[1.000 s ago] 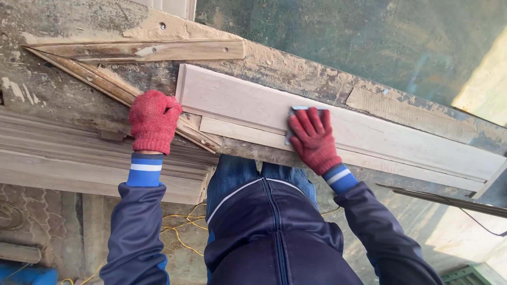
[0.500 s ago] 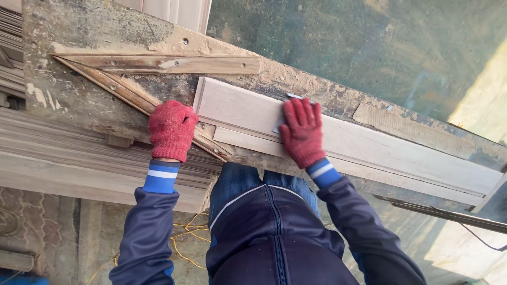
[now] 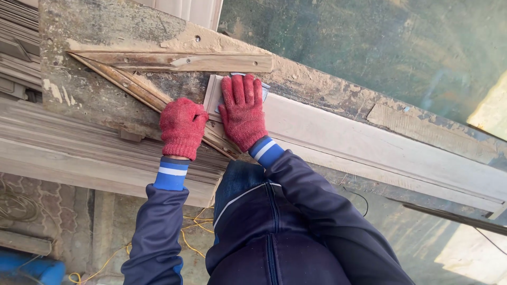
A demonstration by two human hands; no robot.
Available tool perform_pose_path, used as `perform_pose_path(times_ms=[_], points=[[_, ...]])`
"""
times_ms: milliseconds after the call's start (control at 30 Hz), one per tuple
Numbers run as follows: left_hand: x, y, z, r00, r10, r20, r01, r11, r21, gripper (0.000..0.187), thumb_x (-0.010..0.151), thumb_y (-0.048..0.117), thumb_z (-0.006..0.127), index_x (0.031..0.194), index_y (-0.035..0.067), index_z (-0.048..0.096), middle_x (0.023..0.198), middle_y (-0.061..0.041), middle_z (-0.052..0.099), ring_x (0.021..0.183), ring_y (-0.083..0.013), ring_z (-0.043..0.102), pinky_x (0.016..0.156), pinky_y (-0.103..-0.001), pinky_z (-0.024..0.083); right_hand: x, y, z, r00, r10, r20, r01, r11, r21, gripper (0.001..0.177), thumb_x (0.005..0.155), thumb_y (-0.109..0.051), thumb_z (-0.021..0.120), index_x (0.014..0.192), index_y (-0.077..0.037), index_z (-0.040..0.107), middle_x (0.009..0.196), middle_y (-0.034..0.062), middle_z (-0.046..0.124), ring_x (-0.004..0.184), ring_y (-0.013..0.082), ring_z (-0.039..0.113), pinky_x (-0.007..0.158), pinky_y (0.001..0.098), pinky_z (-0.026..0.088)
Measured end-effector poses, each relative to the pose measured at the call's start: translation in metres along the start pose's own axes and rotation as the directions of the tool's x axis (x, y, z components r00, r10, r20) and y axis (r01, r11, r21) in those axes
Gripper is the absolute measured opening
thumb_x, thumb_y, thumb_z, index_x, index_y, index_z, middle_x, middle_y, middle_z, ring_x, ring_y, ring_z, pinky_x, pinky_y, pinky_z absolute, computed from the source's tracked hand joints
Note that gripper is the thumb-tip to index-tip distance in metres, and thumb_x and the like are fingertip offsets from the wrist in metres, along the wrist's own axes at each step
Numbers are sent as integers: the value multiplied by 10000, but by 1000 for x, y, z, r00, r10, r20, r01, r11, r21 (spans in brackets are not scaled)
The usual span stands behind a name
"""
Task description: The recorder sands a wooden plank manually with a piece of sandpaper and then using an orbital power sander.
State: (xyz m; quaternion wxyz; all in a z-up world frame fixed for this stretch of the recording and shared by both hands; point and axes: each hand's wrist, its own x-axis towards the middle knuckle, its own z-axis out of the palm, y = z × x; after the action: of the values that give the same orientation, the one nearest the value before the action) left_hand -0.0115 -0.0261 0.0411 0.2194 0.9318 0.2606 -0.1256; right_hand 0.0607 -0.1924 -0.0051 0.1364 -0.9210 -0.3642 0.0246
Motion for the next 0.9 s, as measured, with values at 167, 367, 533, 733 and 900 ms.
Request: perform_pose_path(times_ms=[167,367,533,733,900], points=[[4,0,0,999,21,33,-21,1000,0,124,857,318,808,815,201,806,771,-122,727,866,-406,711,750,-520,606,-59,73,-21,999,6,-32,-4,998,69,704,919,-444,673,1527,-133,498,1522,181,493,1457,416,395,1256,596,232],[4,-7,4,1000,30,7,-30,1000,-2,119,840,325,840,826,213,802,780,-85,723,869,-360,715,751,-479,604,-201,203,-58,971,238,-38,-240,969,-52,640,1070,-468,425,1588,-92,456,1606,240,406,1487,478,296,1232,612,131],[4,-7,3,997,66,-31,-66,998,-13,106,835,309,841,803,216,802,787,-87,738,858,-361,721,739,-487,604,-183,177,-33,971,230,-59,-234,970,-64,644,1074,-427,441,1582,-31,437,1599,304,373,1489,519,245,1227,631,77],[3,-10,6,994,101,-48,-100,995,4,100,835,293,838,823,198,809,803,-106,735,867,-381,705,741,-504,598,-47,35,-13,992,-101,-71,103,994,24,610,1005,-507,557,1500,-152,540,1536,182,479,1454,426,370,1224,629,244],[0,-3,0,998,58,-33,-58,998,1,101,846,282,823,826,184,814,804,-116,746,869,-388,711,755,-504,602,-65,64,-38,986,-150,-65,154,987,53,640,886,-511,717,1435,-202,604,1463,133,542,1372,386,456,1172,590,329]])
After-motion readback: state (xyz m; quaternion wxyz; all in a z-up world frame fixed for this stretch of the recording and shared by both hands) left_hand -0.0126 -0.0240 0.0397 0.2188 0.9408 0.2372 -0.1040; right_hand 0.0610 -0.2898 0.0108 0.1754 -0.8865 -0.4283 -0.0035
